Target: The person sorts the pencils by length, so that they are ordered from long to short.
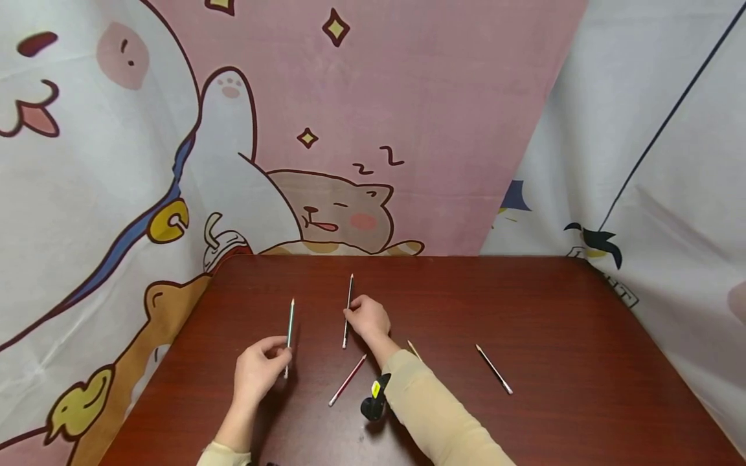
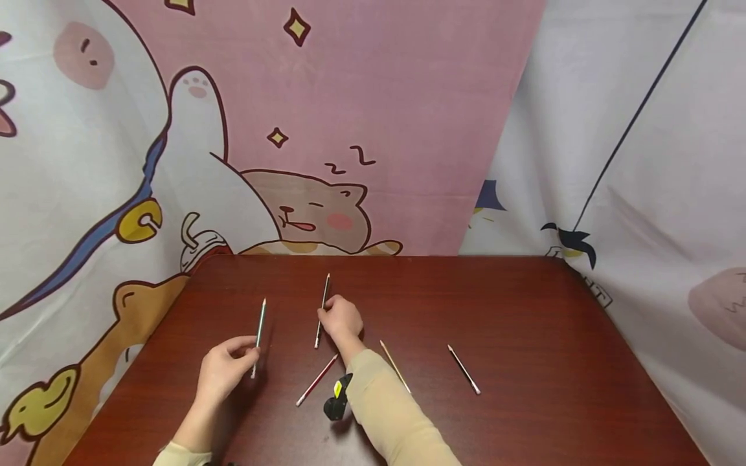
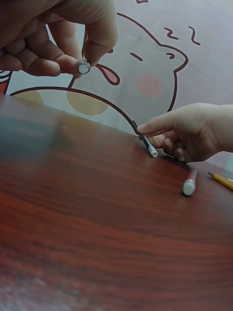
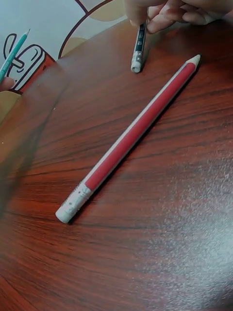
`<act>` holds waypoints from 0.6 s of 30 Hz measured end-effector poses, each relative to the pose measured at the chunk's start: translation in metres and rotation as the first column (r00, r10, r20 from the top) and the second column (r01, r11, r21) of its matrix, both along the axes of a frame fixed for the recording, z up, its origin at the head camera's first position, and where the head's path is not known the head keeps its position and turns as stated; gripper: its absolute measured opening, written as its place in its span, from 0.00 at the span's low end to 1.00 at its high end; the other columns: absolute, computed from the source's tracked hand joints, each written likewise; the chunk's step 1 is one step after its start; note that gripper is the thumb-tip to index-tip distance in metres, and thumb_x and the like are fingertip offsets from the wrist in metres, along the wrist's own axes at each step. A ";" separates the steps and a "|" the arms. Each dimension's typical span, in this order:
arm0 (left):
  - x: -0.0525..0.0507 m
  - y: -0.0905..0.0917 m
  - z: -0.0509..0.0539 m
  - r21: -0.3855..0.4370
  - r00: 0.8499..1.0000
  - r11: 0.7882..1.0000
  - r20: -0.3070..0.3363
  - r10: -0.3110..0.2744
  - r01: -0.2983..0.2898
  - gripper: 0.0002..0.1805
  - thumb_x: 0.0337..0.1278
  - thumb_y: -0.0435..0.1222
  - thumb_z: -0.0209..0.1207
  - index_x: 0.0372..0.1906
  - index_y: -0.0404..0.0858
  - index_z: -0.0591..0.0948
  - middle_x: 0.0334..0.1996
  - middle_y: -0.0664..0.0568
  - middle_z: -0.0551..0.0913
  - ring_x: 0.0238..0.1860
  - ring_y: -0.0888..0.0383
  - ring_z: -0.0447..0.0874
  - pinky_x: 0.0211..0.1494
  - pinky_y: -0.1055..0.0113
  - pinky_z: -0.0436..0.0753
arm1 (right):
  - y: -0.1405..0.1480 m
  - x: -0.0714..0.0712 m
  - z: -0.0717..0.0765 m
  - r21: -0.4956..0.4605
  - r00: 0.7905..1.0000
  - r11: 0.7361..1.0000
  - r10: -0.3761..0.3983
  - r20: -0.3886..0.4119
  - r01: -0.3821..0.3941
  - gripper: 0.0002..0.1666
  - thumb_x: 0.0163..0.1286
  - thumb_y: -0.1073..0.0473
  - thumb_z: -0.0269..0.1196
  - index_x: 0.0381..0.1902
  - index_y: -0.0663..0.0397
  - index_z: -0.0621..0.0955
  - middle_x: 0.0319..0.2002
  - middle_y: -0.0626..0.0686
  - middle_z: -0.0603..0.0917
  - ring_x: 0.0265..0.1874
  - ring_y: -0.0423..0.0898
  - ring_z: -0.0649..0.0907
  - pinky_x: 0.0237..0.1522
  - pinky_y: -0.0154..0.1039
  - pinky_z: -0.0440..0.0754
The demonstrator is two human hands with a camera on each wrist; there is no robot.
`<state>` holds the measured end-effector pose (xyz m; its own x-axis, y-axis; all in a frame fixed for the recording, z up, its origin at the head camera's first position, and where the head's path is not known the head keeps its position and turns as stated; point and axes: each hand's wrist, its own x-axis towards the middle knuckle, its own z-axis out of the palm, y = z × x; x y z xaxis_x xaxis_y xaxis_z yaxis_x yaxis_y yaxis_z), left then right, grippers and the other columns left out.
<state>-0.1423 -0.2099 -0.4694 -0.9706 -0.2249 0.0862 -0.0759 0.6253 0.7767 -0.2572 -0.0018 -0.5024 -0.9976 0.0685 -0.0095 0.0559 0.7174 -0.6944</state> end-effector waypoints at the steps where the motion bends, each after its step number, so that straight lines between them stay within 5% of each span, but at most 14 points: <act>1: 0.000 -0.001 0.000 -0.001 1.000 1.000 0.001 0.002 -0.002 0.14 0.52 0.34 0.65 0.44 0.37 0.88 0.25 0.57 0.83 0.28 0.61 0.79 0.33 0.67 0.73 | -0.001 0.000 -0.001 0.028 1.000 1.000 -0.001 0.001 0.001 0.11 0.61 0.48 0.70 0.37 0.46 0.84 0.32 0.45 0.86 0.35 0.49 0.85 0.31 0.47 0.77; 7: 0.001 -0.004 -0.004 0.001 1.000 1.000 -0.005 0.010 -0.010 0.14 0.51 0.34 0.65 0.44 0.37 0.88 0.26 0.56 0.84 0.28 0.60 0.80 0.33 0.68 0.74 | -0.006 -0.001 -0.007 0.139 1.000 0.990 0.001 -0.023 0.003 0.13 0.59 0.47 0.72 0.37 0.45 0.83 0.31 0.46 0.85 0.33 0.50 0.84 0.29 0.47 0.78; 18: 0.001 -0.002 -0.006 0.008 1.000 1.000 0.005 0.009 -0.009 0.13 0.50 0.34 0.65 0.44 0.38 0.88 0.26 0.56 0.84 0.28 0.61 0.79 0.32 0.68 0.74 | -0.007 0.000 -0.008 0.103 0.998 0.994 -0.042 -0.050 0.047 0.12 0.57 0.46 0.74 0.36 0.42 0.86 0.31 0.44 0.87 0.32 0.49 0.85 0.27 0.46 0.77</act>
